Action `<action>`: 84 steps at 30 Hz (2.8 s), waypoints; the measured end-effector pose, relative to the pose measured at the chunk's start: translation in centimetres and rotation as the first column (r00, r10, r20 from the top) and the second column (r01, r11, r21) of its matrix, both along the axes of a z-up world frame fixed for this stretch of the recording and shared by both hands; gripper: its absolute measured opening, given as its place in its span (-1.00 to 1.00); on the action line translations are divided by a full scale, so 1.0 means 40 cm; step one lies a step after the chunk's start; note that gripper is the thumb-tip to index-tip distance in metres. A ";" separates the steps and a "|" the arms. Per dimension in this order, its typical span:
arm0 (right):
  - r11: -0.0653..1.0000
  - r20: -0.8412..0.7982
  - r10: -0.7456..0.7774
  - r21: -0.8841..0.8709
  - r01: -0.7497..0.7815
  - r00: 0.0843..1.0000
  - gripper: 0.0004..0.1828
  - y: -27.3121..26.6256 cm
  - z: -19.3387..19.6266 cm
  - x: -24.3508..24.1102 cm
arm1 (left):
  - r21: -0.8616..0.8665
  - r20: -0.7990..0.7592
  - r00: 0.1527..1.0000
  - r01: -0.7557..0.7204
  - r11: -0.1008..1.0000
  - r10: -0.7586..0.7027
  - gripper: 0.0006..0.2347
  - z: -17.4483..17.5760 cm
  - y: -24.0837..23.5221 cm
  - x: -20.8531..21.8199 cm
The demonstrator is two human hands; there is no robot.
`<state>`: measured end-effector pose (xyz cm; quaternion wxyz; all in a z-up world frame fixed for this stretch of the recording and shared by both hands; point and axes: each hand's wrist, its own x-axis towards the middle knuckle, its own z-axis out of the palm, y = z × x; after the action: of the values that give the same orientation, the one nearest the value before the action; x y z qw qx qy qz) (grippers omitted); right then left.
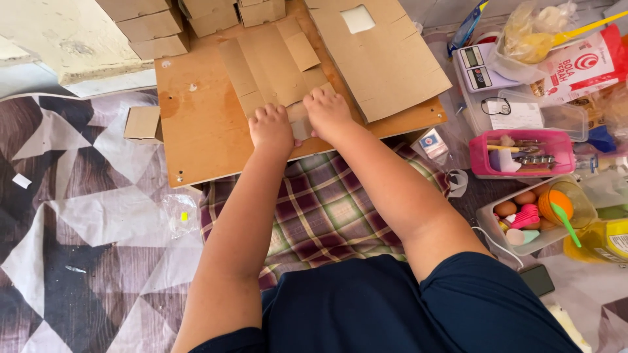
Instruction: Assembling cardboard pastry boxes by folding them along pre-scored lines.
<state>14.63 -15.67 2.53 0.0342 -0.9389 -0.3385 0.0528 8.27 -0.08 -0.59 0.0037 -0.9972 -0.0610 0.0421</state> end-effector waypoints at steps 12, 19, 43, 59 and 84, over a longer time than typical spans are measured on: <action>0.974 0.247 0.061 0.197 -0.111 0.967 -0.36 -0.065 -0.116 -0.011 | -0.090 0.322 0.947 0.036 0.995 -0.005 -0.50 -0.015 -0.003 -0.131; 0.948 0.474 -0.060 0.303 -0.099 0.878 -0.48 -0.066 -0.093 -0.110 | -0.177 0.525 0.850 0.082 0.981 0.023 -0.66 -0.093 0.035 -0.123; 0.932 0.353 0.047 0.322 -0.168 0.935 -0.29 -0.044 -0.018 -0.321 | -0.129 0.738 0.655 0.377 0.917 -0.165 -0.71 -0.070 0.018 -0.342; 0.959 0.294 0.044 0.257 -0.123 0.955 -0.31 -0.036 -0.052 -0.341 | -0.972 0.076 0.592 0.223 -0.072 0.802 -0.82 -0.063 -0.092 -0.416; 0.953 0.300 0.031 0.279 -0.119 0.953 -0.38 -0.037 -0.074 -0.331 | -0.394 0.830 0.521 0.292 0.872 0.200 -0.72 -0.086 -0.067 -0.315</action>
<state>1.39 -17.17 -0.43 0.1210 -0.9069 -0.3799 -0.1362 -4.33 -2.78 -4.02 -0.2767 -0.8558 -0.0147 -0.4369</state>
